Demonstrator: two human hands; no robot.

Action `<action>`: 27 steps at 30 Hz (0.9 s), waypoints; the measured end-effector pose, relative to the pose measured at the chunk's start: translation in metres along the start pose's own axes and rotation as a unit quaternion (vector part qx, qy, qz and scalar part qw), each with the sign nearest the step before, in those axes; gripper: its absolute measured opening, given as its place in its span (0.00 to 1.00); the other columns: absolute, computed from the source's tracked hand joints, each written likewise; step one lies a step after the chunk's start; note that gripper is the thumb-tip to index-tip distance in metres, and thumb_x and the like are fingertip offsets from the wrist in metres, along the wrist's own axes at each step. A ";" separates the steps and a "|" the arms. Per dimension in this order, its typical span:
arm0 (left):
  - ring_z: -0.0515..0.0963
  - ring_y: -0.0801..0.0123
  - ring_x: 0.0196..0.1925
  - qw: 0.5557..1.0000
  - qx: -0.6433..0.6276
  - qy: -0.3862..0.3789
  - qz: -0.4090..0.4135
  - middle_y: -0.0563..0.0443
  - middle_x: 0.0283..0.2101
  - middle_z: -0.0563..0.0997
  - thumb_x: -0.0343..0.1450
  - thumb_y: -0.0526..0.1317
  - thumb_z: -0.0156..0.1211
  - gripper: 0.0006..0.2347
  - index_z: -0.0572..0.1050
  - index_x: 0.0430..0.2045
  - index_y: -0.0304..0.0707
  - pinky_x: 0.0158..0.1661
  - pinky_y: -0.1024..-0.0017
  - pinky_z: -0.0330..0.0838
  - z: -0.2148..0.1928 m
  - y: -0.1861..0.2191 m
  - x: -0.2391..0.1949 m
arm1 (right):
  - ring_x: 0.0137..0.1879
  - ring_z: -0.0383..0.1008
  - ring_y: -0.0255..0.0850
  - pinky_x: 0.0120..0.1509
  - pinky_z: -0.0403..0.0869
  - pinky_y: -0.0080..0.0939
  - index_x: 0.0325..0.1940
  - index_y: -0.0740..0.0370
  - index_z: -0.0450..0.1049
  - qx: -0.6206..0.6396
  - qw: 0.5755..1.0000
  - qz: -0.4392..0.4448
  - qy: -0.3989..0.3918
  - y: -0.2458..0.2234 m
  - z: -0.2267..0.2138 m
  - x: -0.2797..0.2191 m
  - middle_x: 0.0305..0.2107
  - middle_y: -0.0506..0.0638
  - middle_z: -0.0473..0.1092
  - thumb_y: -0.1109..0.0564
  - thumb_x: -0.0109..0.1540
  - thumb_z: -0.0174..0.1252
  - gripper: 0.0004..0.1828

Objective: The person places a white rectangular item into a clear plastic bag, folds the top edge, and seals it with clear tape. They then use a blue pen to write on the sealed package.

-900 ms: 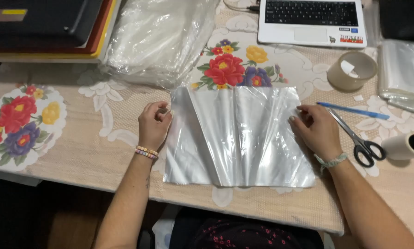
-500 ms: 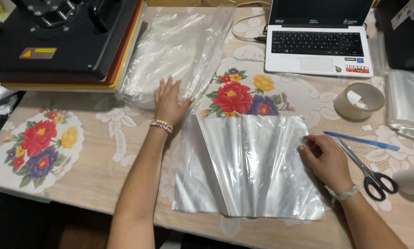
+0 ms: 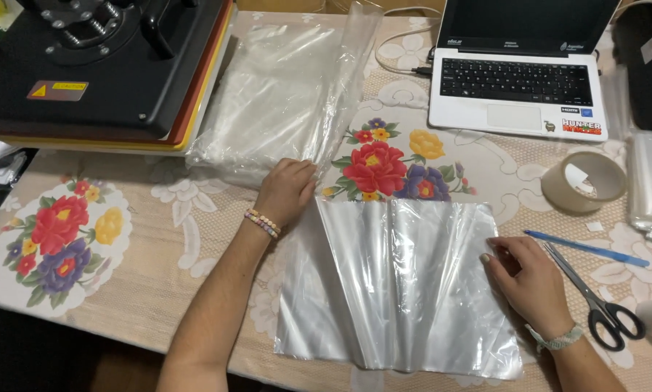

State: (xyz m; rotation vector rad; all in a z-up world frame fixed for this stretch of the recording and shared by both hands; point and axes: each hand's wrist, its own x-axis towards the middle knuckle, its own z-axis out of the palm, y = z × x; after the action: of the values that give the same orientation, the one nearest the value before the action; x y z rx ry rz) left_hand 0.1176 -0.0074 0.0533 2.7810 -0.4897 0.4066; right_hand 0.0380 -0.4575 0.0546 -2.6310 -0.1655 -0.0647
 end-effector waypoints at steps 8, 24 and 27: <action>0.56 0.47 0.71 0.925 0.041 -0.032 -0.376 0.36 0.69 0.61 0.73 0.47 0.58 0.27 0.60 0.65 0.32 0.68 0.50 0.52 -0.050 -0.105 0.047 | 0.53 0.73 0.42 0.50 0.74 0.48 0.57 0.51 0.75 -0.048 0.998 0.004 -0.044 -0.029 -0.018 0.003 0.49 0.45 0.72 0.44 0.60 0.57 0.23; 0.76 0.52 0.40 0.961 0.087 0.171 -0.199 0.46 0.33 0.72 0.71 0.33 0.57 0.02 0.73 0.27 0.37 0.43 0.58 0.71 0.023 -0.160 0.066 | 0.58 0.73 0.63 0.61 0.70 0.63 0.53 0.62 0.75 0.144 0.898 -0.415 -0.017 -0.221 0.052 0.268 0.47 0.62 0.74 0.62 0.62 0.59 0.14; 0.72 0.58 0.36 0.963 0.043 0.203 -0.173 0.45 0.34 0.75 0.70 0.21 0.52 0.07 0.74 0.28 0.32 0.32 0.66 0.70 0.007 -0.136 0.060 | 0.62 0.71 0.50 0.67 0.66 0.52 0.58 0.61 0.73 0.160 0.913 -0.374 -0.031 -0.262 0.070 0.328 0.55 0.56 0.72 0.61 0.67 0.51 0.16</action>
State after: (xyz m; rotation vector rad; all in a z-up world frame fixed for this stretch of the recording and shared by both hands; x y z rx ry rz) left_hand 0.2240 0.0957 0.0348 2.6801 0.1108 0.8996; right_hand 0.3302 -0.1621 0.1442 -2.1015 -1.0985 -0.1938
